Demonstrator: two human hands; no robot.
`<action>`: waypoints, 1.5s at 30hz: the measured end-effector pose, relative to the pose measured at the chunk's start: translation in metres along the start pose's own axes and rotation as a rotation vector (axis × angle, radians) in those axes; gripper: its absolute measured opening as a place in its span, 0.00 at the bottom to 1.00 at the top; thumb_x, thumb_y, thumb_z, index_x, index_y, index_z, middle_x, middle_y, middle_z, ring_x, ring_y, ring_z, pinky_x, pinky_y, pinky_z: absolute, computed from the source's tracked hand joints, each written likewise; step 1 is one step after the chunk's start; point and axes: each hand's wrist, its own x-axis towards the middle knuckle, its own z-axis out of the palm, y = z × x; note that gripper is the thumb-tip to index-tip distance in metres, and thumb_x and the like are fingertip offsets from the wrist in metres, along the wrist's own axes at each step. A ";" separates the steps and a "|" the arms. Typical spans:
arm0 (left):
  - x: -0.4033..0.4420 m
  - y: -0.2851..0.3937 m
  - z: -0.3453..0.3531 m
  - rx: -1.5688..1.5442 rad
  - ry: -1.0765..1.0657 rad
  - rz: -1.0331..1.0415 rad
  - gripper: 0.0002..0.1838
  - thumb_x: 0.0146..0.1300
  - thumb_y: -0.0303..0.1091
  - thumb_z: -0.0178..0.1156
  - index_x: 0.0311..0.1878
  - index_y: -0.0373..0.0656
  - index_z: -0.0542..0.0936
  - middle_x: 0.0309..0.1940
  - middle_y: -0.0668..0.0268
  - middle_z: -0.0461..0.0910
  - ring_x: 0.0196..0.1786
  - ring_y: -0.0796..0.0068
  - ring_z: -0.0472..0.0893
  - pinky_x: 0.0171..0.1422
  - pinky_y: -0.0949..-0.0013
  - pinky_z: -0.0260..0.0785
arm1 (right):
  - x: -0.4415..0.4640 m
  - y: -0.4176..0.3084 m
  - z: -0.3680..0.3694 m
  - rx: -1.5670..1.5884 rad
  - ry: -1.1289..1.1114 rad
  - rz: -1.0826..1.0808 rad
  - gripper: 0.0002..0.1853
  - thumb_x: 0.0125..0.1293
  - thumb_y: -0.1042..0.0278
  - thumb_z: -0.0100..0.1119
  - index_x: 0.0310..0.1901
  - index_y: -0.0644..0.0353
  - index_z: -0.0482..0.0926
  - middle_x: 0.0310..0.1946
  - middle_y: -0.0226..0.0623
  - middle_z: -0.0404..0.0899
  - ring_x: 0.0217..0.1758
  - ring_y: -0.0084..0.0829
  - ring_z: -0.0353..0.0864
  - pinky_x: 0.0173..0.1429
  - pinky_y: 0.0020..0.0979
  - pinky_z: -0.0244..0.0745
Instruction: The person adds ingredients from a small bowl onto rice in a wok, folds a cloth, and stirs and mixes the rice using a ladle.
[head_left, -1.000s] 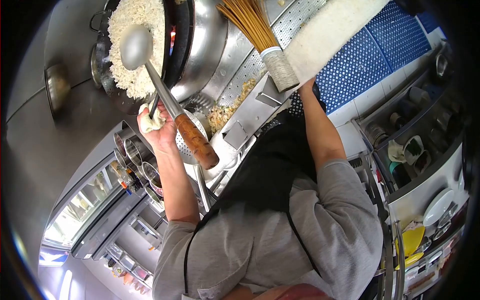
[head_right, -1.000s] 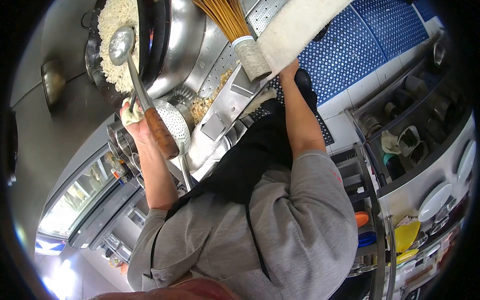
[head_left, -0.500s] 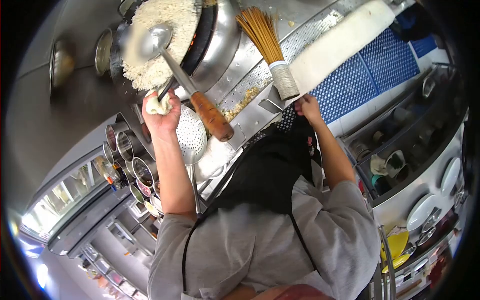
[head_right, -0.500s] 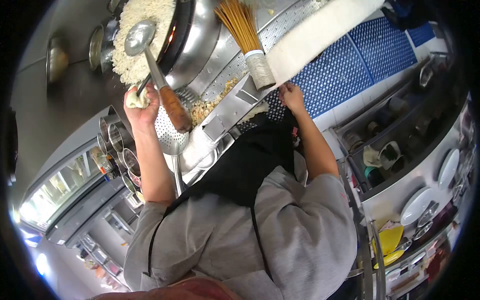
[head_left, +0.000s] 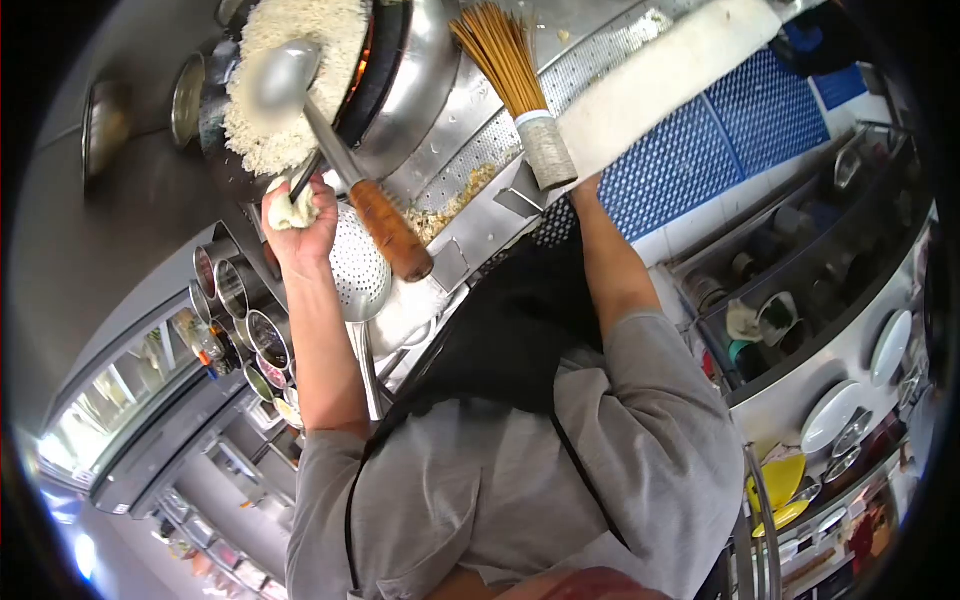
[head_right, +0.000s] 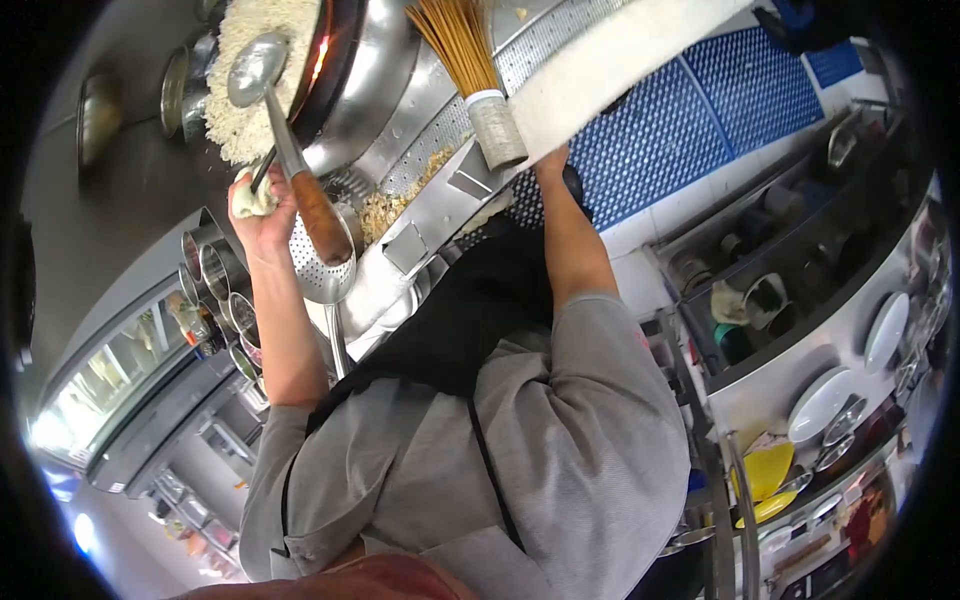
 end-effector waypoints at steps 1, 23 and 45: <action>-0.001 0.000 -0.002 -0.002 -0.033 -0.028 0.23 0.56 0.34 0.60 0.53 0.30 0.75 0.39 0.51 0.79 0.36 0.62 0.77 0.35 0.67 0.70 | 0.001 0.000 0.001 -0.008 0.037 0.018 0.25 0.65 0.49 0.55 0.57 0.57 0.80 0.58 0.48 0.79 0.61 0.44 0.77 0.64 0.42 0.71; 0.005 0.004 -0.030 0.133 -0.113 0.048 0.23 0.56 0.35 0.61 0.52 0.31 0.76 0.40 0.56 0.79 0.38 0.68 0.78 0.35 0.69 0.73 | 0.000 -0.050 -0.015 0.222 0.128 0.385 0.18 0.58 0.67 0.66 0.46 0.72 0.83 0.42 0.50 0.87 0.46 0.34 0.86 0.48 0.33 0.77; 0.014 0.013 -0.043 0.122 -0.161 -0.006 0.22 0.59 0.37 0.59 0.51 0.30 0.77 0.39 0.54 0.80 0.37 0.67 0.78 0.36 0.70 0.75 | -0.005 -0.102 -0.030 0.717 0.064 0.756 0.21 0.71 0.67 0.51 0.60 0.71 0.72 0.57 0.44 0.79 0.56 0.33 0.79 0.57 0.31 0.74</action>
